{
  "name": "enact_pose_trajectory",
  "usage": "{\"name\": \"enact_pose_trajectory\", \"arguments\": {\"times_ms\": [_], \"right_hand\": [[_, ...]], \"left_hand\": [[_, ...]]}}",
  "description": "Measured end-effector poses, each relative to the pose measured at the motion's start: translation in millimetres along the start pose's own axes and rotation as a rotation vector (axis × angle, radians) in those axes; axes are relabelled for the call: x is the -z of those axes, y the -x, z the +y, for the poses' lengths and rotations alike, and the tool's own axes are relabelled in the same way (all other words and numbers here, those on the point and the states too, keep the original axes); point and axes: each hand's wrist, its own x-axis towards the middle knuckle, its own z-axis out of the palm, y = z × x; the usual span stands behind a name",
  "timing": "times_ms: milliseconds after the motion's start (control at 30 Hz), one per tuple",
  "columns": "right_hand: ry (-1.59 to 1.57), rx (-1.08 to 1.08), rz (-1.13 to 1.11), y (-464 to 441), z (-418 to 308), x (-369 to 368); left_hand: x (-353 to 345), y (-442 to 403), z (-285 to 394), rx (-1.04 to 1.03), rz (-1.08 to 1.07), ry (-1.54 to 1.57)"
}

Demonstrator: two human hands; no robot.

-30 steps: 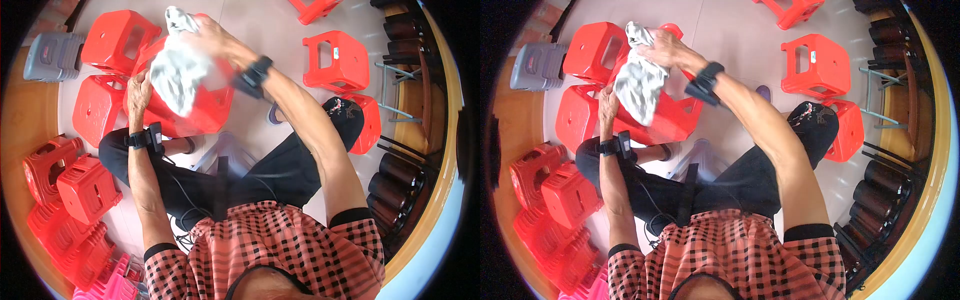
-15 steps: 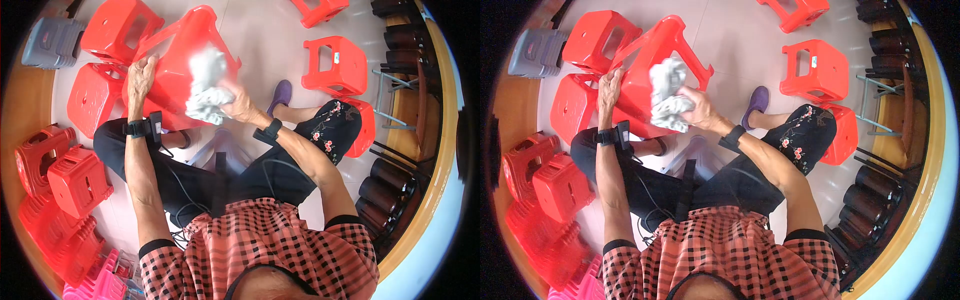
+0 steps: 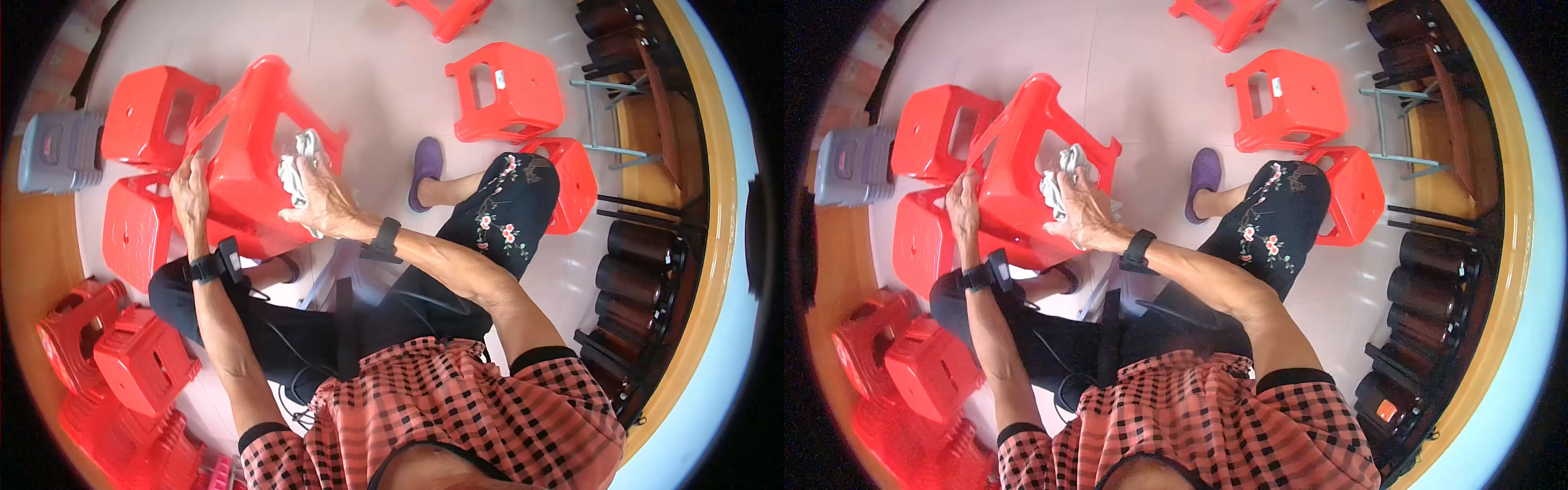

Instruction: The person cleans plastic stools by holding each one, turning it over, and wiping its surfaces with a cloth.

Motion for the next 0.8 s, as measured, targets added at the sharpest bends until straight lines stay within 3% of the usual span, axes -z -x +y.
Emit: {"name": "enact_pose_trajectory", "arguments": {"times_ms": [100, 133, 233, 300, 433, 567, 633, 700, 767, 800], "right_hand": [[-0.150, 0.058, 0.117, -4.3, 19.9, 4.8], [-0.132, 0.025, 0.074, -4.4, 29.8, 11.1], [-0.202, 0.114, 0.187, -9.6, 87.4, 15.1], [-0.398, -0.159, 0.119, -13.0, 121.2, 23.6], [-0.537, -0.386, 0.193, -8.4, 123.5, 51.9], [-0.888, -0.611, 0.321, -25.9, 174.2, 38.4], [-1.084, -0.572, 0.395, -28.3, 178.1, 48.1], [-1.063, -0.578, 0.434, -31.8, 187.5, 60.6], [-0.748, -0.614, 0.567, -40.4, 230.8, 58.1], [-0.839, -0.659, 0.705, -34.6, 182.9, 74.5]], "left_hand": [[-8.4, 4.5, 2.1, -0.013, 0.096, -0.039], [-10.8, 4.3, 5.5, -0.168, 0.112, -0.046], [-17.9, 15.6, 31.1, -0.305, 0.211, -0.209], [-17.2, 23.1, 48.7, -0.307, 0.214, -0.165], [-18.9, 28.6, 51.0, -0.217, 0.182, -0.058], [-22.0, 28.5, 44.9, -0.139, 0.150, 0.029], [-23.0, 28.3, 44.7, -0.148, 0.141, 0.027], [-23.3, 30.0, 45.2, -0.155, 0.133, 0.028], [-24.3, 29.6, 45.1, -0.162, 0.123, 0.014], [-24.5, 29.1, 45.1, -0.168, 0.121, 0.010]]}}
